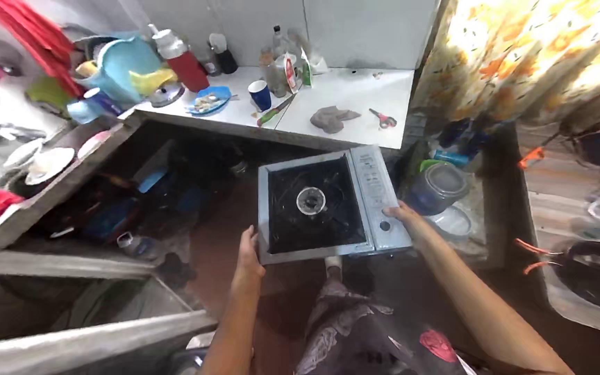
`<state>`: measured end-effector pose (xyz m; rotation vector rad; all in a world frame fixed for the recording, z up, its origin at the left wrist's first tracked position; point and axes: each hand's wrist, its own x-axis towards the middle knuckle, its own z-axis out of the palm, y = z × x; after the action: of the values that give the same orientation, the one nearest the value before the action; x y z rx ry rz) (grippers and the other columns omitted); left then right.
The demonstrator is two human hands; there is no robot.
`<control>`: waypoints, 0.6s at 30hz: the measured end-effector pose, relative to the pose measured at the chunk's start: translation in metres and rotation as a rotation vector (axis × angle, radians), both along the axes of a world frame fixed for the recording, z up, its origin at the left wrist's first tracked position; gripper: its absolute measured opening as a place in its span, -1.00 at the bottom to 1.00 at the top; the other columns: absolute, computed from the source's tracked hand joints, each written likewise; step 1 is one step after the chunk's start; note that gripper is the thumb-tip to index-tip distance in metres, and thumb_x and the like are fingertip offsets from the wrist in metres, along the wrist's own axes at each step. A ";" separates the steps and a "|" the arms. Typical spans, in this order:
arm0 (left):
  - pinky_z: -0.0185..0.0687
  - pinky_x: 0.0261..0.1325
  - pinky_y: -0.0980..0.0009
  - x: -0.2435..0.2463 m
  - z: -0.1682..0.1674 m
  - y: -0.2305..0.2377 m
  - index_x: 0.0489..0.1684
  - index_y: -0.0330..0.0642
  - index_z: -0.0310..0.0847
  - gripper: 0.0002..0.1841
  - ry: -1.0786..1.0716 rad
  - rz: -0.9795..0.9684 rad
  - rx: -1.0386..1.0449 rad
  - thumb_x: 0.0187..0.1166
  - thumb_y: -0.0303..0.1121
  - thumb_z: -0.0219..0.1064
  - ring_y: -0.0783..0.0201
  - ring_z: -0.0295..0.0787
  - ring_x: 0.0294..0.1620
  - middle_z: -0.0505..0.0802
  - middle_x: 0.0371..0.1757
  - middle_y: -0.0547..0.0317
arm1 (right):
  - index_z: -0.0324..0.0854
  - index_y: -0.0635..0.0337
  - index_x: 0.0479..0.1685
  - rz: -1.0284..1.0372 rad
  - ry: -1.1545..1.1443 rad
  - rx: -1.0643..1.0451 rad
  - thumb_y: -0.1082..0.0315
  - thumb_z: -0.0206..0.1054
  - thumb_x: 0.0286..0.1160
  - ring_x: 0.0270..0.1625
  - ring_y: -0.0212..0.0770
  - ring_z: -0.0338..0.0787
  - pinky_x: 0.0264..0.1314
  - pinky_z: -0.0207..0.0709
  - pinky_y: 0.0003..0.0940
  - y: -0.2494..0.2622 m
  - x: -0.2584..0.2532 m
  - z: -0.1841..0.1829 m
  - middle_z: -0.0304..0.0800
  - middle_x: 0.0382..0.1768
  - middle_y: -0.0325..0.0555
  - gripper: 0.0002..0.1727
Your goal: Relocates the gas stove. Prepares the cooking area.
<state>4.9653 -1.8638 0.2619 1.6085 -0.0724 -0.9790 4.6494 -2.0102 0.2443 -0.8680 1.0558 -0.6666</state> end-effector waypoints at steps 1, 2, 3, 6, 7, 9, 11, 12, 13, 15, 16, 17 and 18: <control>0.69 0.12 0.07 0.012 0.003 -0.030 0.57 -0.19 0.40 -0.41 0.006 -0.021 0.002 0.86 0.08 -0.13 0.11 0.75 0.15 0.76 0.27 -0.10 | 0.25 0.13 0.62 -0.039 -0.005 0.001 0.27 0.27 0.59 -0.13 -0.24 0.87 -0.09 0.81 -0.29 -0.021 0.007 0.002 0.80 -0.05 -0.02 -0.40; 0.70 0.11 0.07 0.023 0.011 -0.063 0.55 -0.19 0.41 -0.42 0.005 -0.043 0.004 0.86 0.08 -0.11 0.10 0.75 0.14 0.76 0.25 -0.10 | 0.27 0.12 0.62 -0.076 -0.014 -0.002 0.26 0.27 0.60 -0.13 -0.22 0.88 -0.09 0.81 -0.27 -0.043 0.014 0.004 0.81 -0.05 -0.01 -0.40; 0.67 0.14 0.05 0.033 0.020 -0.096 0.57 -0.19 0.40 -0.42 0.009 -0.070 0.006 0.85 0.07 -0.10 0.08 0.73 0.18 0.74 0.28 -0.12 | 0.27 0.11 0.62 -0.111 -0.019 -0.010 0.25 0.27 0.61 -0.14 -0.21 0.88 -0.10 0.81 -0.27 -0.067 0.021 0.010 0.81 -0.06 -0.01 -0.41; 0.62 0.21 -0.02 0.056 0.039 -0.184 0.58 -0.15 0.39 -0.43 -0.003 -0.163 0.047 0.83 0.08 -0.07 0.04 0.68 0.27 0.70 0.35 -0.12 | 0.30 0.07 0.58 -0.213 0.005 -0.011 0.19 0.26 0.64 -0.15 -0.21 0.86 -0.12 0.79 -0.26 -0.125 0.035 0.023 0.80 -0.08 -0.02 -0.45; 0.60 0.22 -0.03 0.061 0.043 -0.215 0.59 -0.15 0.40 -0.42 -0.010 -0.203 0.057 0.84 0.09 -0.07 0.02 0.66 0.27 0.69 0.36 -0.14 | 0.32 0.05 0.57 -0.249 0.016 -0.014 0.17 0.25 0.63 -0.14 -0.21 0.86 -0.13 0.79 -0.26 -0.143 0.038 0.029 0.81 -0.08 -0.04 -0.46; 0.62 0.16 0.02 0.069 0.048 -0.270 0.56 -0.13 0.42 -0.43 -0.034 -0.281 0.062 0.84 0.10 -0.06 0.05 0.68 0.19 0.71 0.29 -0.10 | 0.36 0.03 0.54 -0.317 0.041 -0.011 0.14 0.25 0.63 -0.16 -0.24 0.86 -0.15 0.79 -0.29 -0.173 0.041 0.042 0.82 -0.10 -0.09 -0.49; 0.63 0.12 0.03 0.074 0.049 -0.325 0.48 -0.12 0.49 -0.41 -0.036 -0.327 0.079 0.78 0.16 -0.02 0.06 0.70 0.13 0.75 0.21 -0.06 | 0.41 0.02 0.43 -0.367 0.047 0.006 0.13 0.23 0.63 -0.21 -0.29 0.86 -0.20 0.79 -0.31 -0.202 0.044 0.052 0.82 -0.15 -0.15 -0.56; 0.63 0.15 -0.02 0.077 0.049 -0.352 0.48 -0.13 0.50 -0.38 -0.032 -0.348 0.088 0.75 0.19 0.01 0.03 0.71 0.17 0.76 0.23 -0.08 | 0.44 0.02 0.37 -0.396 0.047 0.019 0.13 0.20 0.65 -0.23 -0.30 0.86 -0.23 0.79 -0.32 -0.218 0.045 0.057 0.83 -0.18 -0.16 -0.61; 0.62 0.23 -0.08 0.078 0.050 -0.379 0.54 -0.14 0.46 -0.36 -0.024 -0.366 0.079 0.74 0.19 0.04 -0.01 0.68 0.26 0.73 0.31 -0.11 | 0.47 0.01 0.32 -0.412 0.048 0.025 0.11 0.16 0.68 -0.24 -0.31 0.86 -0.25 0.79 -0.33 -0.236 0.046 0.062 0.83 -0.20 -0.18 -0.65; 0.59 0.34 -0.18 0.079 0.045 -0.430 0.64 -0.13 0.36 -0.30 0.011 -0.392 0.058 0.70 0.20 0.11 -0.08 0.61 0.42 0.66 0.45 -0.14 | 0.56 0.01 0.21 -0.454 0.057 0.034 0.09 0.16 0.70 -0.26 -0.34 0.86 -0.25 0.79 -0.35 -0.272 0.047 0.069 0.84 -0.24 -0.22 -0.69; 0.62 0.32 -0.19 0.080 0.039 -0.453 0.64 -0.13 0.37 -0.29 0.028 -0.402 0.045 0.68 0.20 0.12 -0.09 0.64 0.41 0.68 0.45 -0.14 | 0.58 0.03 0.19 -0.468 0.055 0.042 0.07 0.17 0.69 -0.25 -0.32 0.86 -0.24 0.80 -0.33 -0.292 0.045 0.068 0.84 -0.24 -0.21 -0.68; 0.65 0.27 -0.18 0.079 0.034 -0.473 0.61 -0.14 0.38 -0.30 0.050 -0.410 0.034 0.67 0.20 0.13 -0.09 0.66 0.37 0.69 0.41 -0.14 | 0.59 0.03 0.19 -0.459 0.050 0.051 0.04 0.18 0.69 -0.24 -0.30 0.86 -0.22 0.80 -0.30 -0.311 0.042 0.065 0.84 -0.22 -0.19 -0.66; 0.66 0.24 -0.18 0.078 0.029 -0.491 0.60 -0.14 0.38 -0.31 0.072 -0.416 0.022 0.67 0.20 0.12 -0.09 0.67 0.35 0.70 0.40 -0.15 | 0.59 0.04 0.18 -0.444 0.045 0.068 0.01 0.17 0.69 -0.23 -0.28 0.87 -0.22 0.81 -0.27 -0.329 0.039 0.061 0.84 -0.21 -0.17 -0.65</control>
<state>5.0430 -2.3546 0.2908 1.6089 -0.3599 -1.3584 4.6882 -2.3397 0.3048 -0.5929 1.3204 -0.9778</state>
